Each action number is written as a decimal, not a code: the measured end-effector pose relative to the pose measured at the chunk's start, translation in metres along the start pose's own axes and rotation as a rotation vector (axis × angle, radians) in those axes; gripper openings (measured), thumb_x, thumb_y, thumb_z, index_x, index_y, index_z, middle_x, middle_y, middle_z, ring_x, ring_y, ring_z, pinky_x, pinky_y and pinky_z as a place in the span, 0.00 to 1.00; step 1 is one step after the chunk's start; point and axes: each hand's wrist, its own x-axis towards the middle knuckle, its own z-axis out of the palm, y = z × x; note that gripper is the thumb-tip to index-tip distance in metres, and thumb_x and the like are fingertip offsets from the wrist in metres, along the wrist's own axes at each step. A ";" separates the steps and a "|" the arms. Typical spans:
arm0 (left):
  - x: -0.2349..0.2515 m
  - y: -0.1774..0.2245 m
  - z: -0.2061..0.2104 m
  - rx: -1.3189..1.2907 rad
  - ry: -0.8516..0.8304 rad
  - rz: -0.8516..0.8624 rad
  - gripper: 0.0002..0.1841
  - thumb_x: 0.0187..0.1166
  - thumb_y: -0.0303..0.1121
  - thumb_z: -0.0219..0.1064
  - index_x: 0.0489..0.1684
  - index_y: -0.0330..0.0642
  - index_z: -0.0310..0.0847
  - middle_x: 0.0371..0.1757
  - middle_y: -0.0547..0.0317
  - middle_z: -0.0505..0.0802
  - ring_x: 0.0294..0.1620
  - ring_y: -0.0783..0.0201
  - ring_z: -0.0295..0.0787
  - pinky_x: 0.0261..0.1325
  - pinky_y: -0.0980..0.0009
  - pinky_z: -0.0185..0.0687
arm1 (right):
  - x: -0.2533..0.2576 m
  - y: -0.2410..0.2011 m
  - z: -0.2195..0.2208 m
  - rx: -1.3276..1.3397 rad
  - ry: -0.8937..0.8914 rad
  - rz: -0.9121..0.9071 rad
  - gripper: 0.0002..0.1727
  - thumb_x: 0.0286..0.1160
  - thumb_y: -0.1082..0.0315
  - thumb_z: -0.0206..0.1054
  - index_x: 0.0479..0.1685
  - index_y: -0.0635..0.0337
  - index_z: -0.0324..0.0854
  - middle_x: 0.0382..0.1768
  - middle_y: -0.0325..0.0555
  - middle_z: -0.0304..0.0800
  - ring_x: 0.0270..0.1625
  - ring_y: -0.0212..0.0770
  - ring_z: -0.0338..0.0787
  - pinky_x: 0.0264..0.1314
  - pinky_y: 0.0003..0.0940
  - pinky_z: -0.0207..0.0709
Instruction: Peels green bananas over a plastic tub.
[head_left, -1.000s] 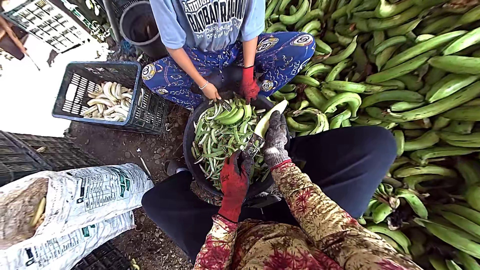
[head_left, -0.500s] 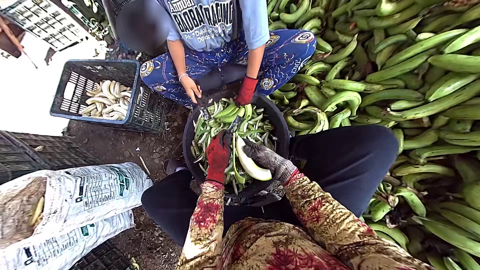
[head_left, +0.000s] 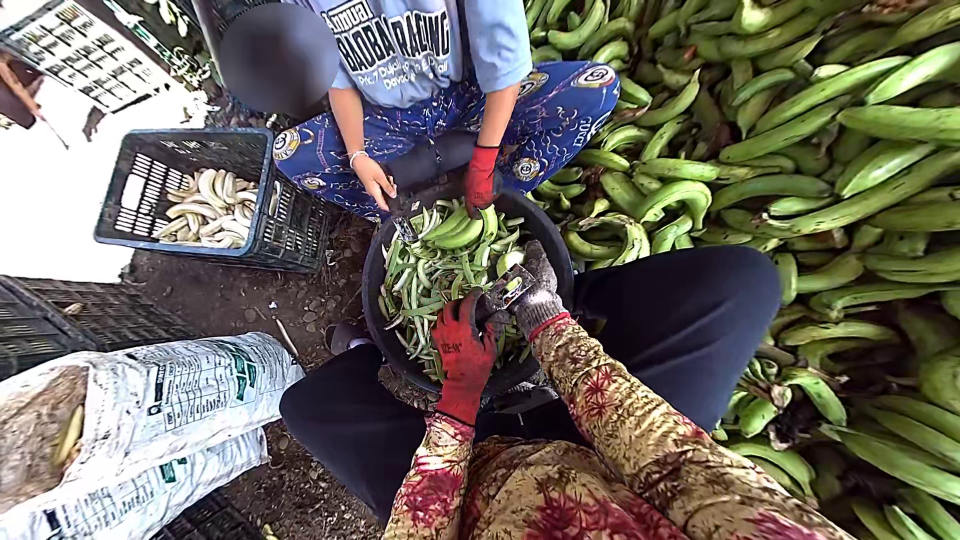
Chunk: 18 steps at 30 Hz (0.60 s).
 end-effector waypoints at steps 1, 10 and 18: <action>0.001 0.001 0.000 0.006 0.002 -0.010 0.29 0.76 0.54 0.60 0.71 0.47 0.85 0.62 0.37 0.90 0.61 0.33 0.87 0.58 0.34 0.78 | 0.002 0.002 0.002 0.052 0.012 0.004 0.35 0.89 0.36 0.44 0.75 0.55 0.72 0.61 0.53 0.84 0.59 0.46 0.85 0.60 0.51 0.81; 0.032 -0.003 -0.018 -0.056 -0.219 -0.119 0.23 0.88 0.44 0.53 0.78 0.51 0.80 0.62 0.40 0.90 0.61 0.40 0.88 0.62 0.40 0.80 | 0.013 0.010 -0.009 -0.338 -0.165 -0.155 0.31 0.92 0.43 0.42 0.77 0.55 0.73 0.65 0.53 0.85 0.65 0.46 0.85 0.68 0.52 0.79; 0.071 -0.037 -0.020 -0.037 -0.389 -0.134 0.23 0.93 0.46 0.48 0.79 0.52 0.78 0.68 0.42 0.89 0.70 0.42 0.85 0.73 0.38 0.74 | 0.005 0.005 -0.034 -0.497 -0.756 -0.076 0.31 0.86 0.42 0.52 0.68 0.58 0.79 0.51 0.47 0.90 0.53 0.37 0.90 0.60 0.41 0.84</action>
